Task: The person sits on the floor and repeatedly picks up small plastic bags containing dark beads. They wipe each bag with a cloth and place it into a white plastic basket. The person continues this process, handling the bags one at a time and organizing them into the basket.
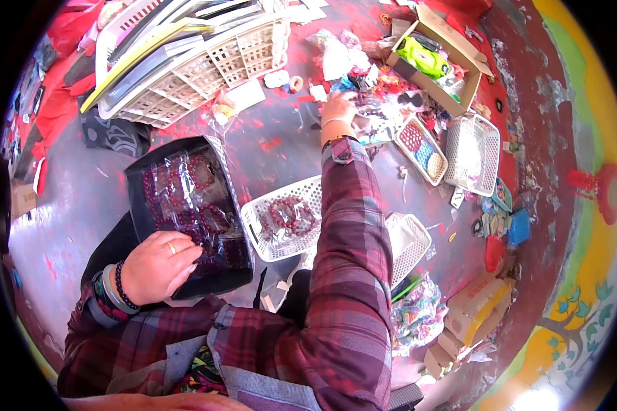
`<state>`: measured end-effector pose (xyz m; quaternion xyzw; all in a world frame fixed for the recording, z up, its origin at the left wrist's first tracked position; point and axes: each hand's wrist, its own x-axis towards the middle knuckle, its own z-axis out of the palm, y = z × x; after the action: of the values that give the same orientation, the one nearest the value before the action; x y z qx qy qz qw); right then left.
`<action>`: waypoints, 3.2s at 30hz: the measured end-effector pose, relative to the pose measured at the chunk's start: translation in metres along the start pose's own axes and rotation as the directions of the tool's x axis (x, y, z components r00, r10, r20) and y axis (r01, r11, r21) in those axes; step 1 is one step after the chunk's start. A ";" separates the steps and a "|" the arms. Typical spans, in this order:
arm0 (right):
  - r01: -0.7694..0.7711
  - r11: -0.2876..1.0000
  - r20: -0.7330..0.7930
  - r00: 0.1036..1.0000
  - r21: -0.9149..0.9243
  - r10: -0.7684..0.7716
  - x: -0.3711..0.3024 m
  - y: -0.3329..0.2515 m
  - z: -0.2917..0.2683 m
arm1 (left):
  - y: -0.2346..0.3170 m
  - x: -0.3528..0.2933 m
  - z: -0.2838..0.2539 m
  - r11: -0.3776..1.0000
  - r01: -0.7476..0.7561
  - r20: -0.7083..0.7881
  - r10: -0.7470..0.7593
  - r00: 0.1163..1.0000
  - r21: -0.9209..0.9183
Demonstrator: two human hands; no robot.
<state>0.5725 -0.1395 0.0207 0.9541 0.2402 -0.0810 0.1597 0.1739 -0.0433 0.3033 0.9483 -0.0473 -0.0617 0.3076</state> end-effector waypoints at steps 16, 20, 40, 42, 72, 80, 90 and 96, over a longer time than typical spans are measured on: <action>0.176 0.668 -0.312 0.946 0.723 0.089 -0.015 0.109 0.002 | 0.004 -0.008 0.005 0.999 -0.028 -0.026 0.027 0.999 -0.023; 0.291 0.264 -0.346 0.918 0.919 0.192 -0.032 0.161 -0.002 | 0.006 -0.008 0.012 0.997 -0.066 -0.031 0.065 0.997 -0.033; 0.471 0.822 -0.125 0.881 0.319 -0.456 -0.117 0.040 -0.053 | 0.004 -0.016 0.000 0.999 -0.007 -0.025 0.005 1.000 -0.054; 0.418 0.907 -0.128 0.903 0.056 -0.409 -0.072 0.014 -0.044 | 0.001 -0.014 -0.004 0.999 -0.010 -0.018 0.009 1.000 -0.053; 0.492 0.744 -0.328 0.868 0.452 -0.374 -0.251 0.113 -0.051 | 0.010 -0.026 0.000 0.998 -0.040 -0.038 0.038 0.999 -0.050; 0.251 0.640 0.197 0.816 0.726 -0.543 -0.257 0.108 -0.063 | 0.009 -0.020 -0.001 0.999 -0.034 -0.015 0.034 0.999 -0.019; 0.529 0.722 0.264 0.693 0.446 -0.671 -0.233 0.085 -0.087 | 0.005 -0.031 0.004 0.996 -0.083 0.037 0.084 0.996 -0.038; 0.742 0.655 0.175 0.632 0.147 -0.755 -0.255 0.085 -0.132 | -0.021 -0.056 0.025 0.995 -0.061 -0.036 0.064 0.997 0.078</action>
<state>0.4020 -0.2756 0.2258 0.7577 0.5921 -0.2525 0.1080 0.1161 -0.0339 0.2756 0.9585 -0.0736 -0.0321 0.2735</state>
